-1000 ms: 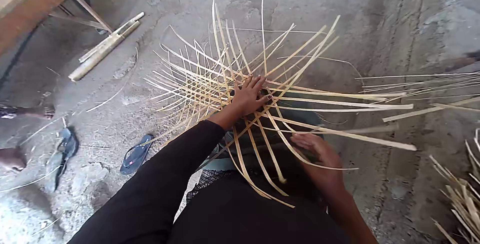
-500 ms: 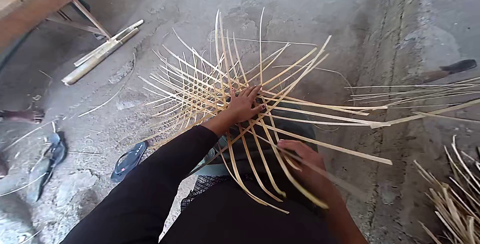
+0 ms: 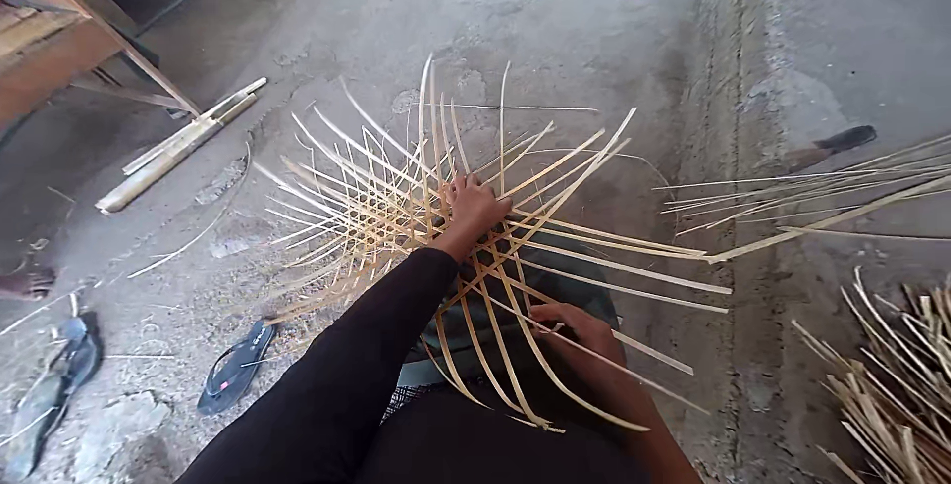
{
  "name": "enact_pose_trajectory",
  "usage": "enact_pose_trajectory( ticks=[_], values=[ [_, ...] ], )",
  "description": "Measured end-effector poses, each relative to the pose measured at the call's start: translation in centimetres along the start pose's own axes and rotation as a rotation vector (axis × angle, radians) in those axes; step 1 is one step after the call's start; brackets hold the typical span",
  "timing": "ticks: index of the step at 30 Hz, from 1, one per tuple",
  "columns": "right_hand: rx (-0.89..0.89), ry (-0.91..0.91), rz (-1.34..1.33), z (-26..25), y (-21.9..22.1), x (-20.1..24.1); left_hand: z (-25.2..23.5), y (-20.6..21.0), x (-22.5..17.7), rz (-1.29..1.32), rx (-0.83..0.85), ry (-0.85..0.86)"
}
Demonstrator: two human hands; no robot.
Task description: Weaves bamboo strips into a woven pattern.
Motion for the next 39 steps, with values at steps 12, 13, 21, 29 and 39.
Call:
enact_pose_trajectory(
  ticks=[12, 13, 21, 29, 39],
  values=[
    [0.014, 0.046, -0.329, -0.5, -0.3, -1.2, 0.9, -0.5, 1.1, 0.221, -0.173, -0.026],
    [0.009, 0.051, -0.349, -0.5, -0.3, -1.2, 1.7, -0.4, 1.2, 0.220, -0.211, 0.005],
    [0.002, 0.086, -0.418, -0.4, 0.0, -1.2, -0.4, -0.6, 2.5, 0.453, -0.055, -0.277],
    [-0.071, 0.034, -0.504, -0.2, -0.2, -1.7, 2.4, -0.1, 1.6, 0.420, -0.226, -0.264],
    [-0.096, -0.121, -0.158, -0.8, -0.2, 1.8, 5.2, 0.0, -0.3, -0.028, 0.004, 0.173]
  ],
)
Point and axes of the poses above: each hand's wrist, its own z-axis away from the middle knuckle, its own y-axis out of the palm, x = y × z, the point moved 2 cm from there along -z, towards the middle knuckle, and after that the axes turned 11 degrees about y, right-handed, at the moved point
